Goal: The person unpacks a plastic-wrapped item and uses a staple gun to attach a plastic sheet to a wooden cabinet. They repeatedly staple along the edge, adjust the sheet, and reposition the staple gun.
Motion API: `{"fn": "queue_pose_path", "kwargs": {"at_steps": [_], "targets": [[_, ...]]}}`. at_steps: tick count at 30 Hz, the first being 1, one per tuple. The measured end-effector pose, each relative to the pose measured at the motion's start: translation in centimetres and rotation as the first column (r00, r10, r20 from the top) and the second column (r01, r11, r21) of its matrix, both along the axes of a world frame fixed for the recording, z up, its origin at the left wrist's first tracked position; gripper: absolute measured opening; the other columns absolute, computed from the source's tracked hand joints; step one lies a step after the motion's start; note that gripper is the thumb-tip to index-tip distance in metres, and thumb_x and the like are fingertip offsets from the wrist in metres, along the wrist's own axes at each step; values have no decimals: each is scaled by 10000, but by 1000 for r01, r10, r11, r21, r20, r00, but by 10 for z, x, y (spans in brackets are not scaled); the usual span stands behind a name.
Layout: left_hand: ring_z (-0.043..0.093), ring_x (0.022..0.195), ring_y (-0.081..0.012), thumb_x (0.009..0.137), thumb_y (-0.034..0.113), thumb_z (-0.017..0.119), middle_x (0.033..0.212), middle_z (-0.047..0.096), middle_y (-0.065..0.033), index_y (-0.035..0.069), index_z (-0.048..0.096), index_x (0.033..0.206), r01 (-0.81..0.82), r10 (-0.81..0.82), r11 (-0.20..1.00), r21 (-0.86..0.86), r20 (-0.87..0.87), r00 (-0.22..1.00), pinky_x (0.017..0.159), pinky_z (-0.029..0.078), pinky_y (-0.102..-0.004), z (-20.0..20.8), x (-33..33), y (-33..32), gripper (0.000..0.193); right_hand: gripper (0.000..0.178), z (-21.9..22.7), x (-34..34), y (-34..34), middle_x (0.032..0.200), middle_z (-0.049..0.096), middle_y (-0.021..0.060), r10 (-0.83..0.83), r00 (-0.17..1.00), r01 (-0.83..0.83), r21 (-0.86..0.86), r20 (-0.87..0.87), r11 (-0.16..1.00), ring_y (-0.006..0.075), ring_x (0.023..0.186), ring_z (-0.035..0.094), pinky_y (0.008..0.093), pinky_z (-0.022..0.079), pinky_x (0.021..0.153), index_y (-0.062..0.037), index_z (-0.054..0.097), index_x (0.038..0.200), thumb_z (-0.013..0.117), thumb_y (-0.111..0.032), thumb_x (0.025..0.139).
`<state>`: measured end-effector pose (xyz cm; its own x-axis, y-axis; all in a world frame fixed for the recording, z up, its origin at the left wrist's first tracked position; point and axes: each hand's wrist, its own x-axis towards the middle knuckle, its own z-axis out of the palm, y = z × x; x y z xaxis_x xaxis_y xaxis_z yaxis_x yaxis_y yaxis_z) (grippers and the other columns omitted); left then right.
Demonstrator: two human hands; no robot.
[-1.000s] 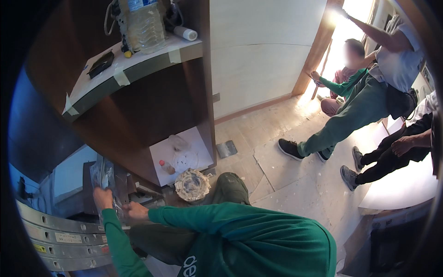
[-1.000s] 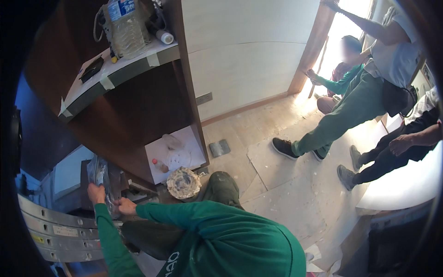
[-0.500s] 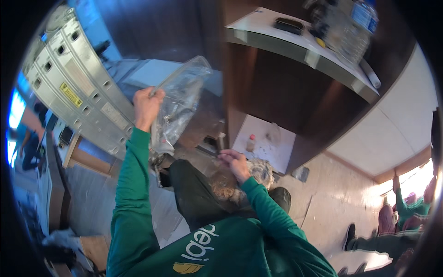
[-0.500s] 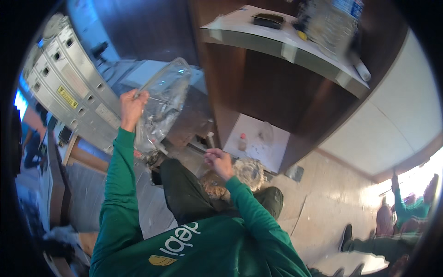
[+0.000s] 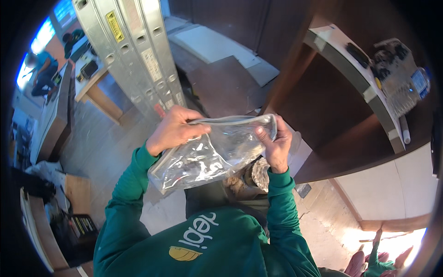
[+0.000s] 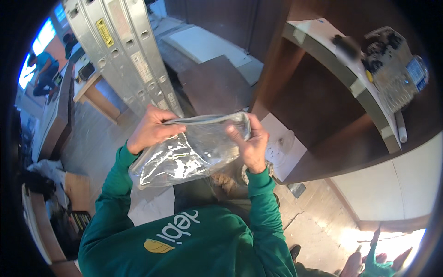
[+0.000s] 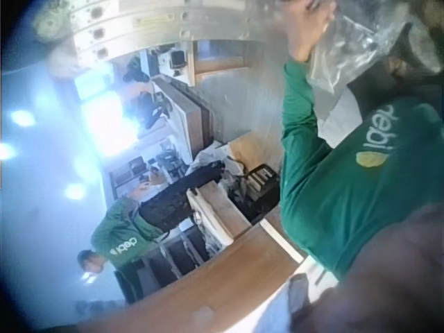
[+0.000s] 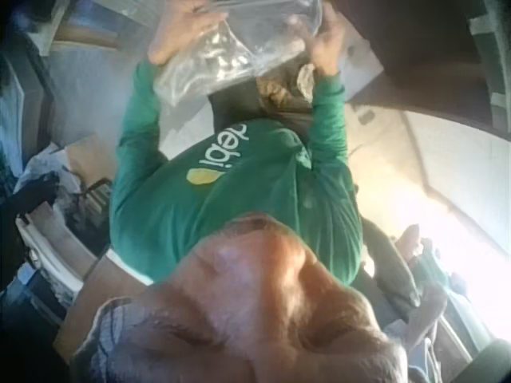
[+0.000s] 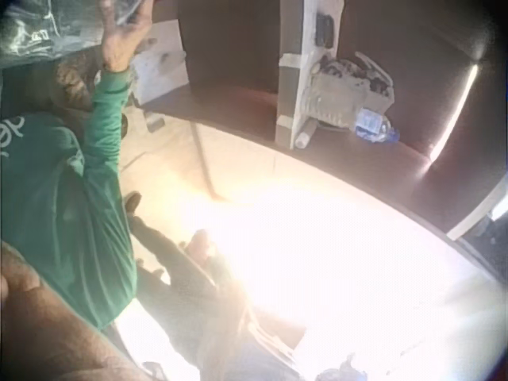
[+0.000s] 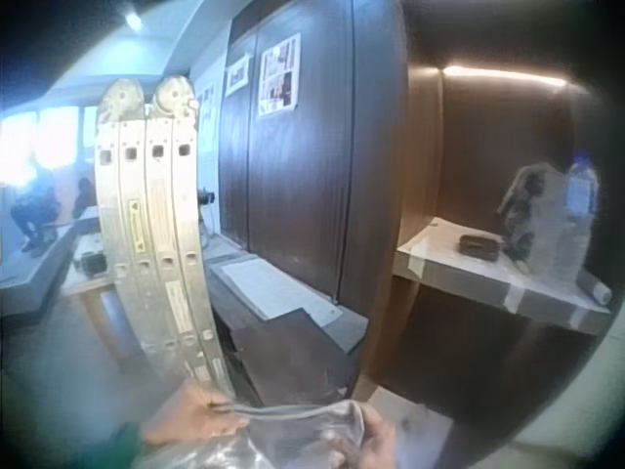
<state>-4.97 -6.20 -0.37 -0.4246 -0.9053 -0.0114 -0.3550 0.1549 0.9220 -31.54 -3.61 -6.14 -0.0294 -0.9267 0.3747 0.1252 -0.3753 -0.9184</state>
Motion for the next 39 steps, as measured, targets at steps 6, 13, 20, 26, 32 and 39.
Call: {"fn": "queue_pose_path", "kwargs": {"at_steps": [6, 13, 20, 26, 32, 39], "targets": [[508, 647, -26, 881, 215, 704, 695, 621, 10, -31, 693, 943, 297, -315, 943, 147, 116, 942, 537, 359, -219, -43, 34, 7, 253, 114, -64, 7, -3, 836, 651, 22, -297, 921, 213, 314, 252, 925, 97, 719, 575, 243, 470, 686, -13, 649, 939, 683, -97, 869], [558, 734, -38, 900, 162, 664, 816, 666, -28, -27, 684, 1015, 199, -205, 975, 98, 48, 978, 655, 448, -205, -58, 65, 34, 223, 116, -61, 0, 5, 841, 664, 57, -299, 870, 148, 373, 391, 916, 123, 754, 593, 259, 465, 719, -23, 627, 921, 635, -138, 913], [614, 723, -72, 882, 99, 662, 842, 683, -41, -15, 688, 1015, 150, -124, 969, 197, -138, 983, 653, 486, -224, -42, 76, 46, 177, 121, -63, -3, 4, 829, 664, 61, -416, 821, 236, 430, 391, 871, 136, 765, 595, 266, 461, 713, -28, 626, 911, 608, -146, 926], [639, 731, -124, 859, 49, 660, 890, 684, -64, 7, 692, 1006, 84, -90, 992, -91, -73, 993, 658, 507, -254, -39, 71, 52, 156, 130, -62, 1, 8, 824, 666, 88, -354, 832, 176, 402, 428, 899, 151, 776, 597, 272, 449, 735, -20, 622, 907, 594, -146, 923], [652, 815, -213, 829, -14, 641, 951, 664, -96, 21, 696, 995, 161, -170, 905, -393, 11, 985, 700, 516, -307, -41, 35, 40, 179, 124, -61, 3, 8, 829, 677, 111, -319, 858, 172, 360, 403, 917, 160, 776, 604, 271, 449, 744, -13, 616, 890, 577, -128, 915], [652, 792, -248, 833, -4, 640, 942, 661, -115, 24, 688, 1010, 221, -192, 841, -494, 110, 975, 699, 517, -331, -48, 14, 32, 186, 92, -58, 3, 18, 827, 677, 115, -225, 851, 80, 306, 475, 949, 176, 777, 616, 272, 462, 758, -8, 592, 969, 554, -61, 905]]}}
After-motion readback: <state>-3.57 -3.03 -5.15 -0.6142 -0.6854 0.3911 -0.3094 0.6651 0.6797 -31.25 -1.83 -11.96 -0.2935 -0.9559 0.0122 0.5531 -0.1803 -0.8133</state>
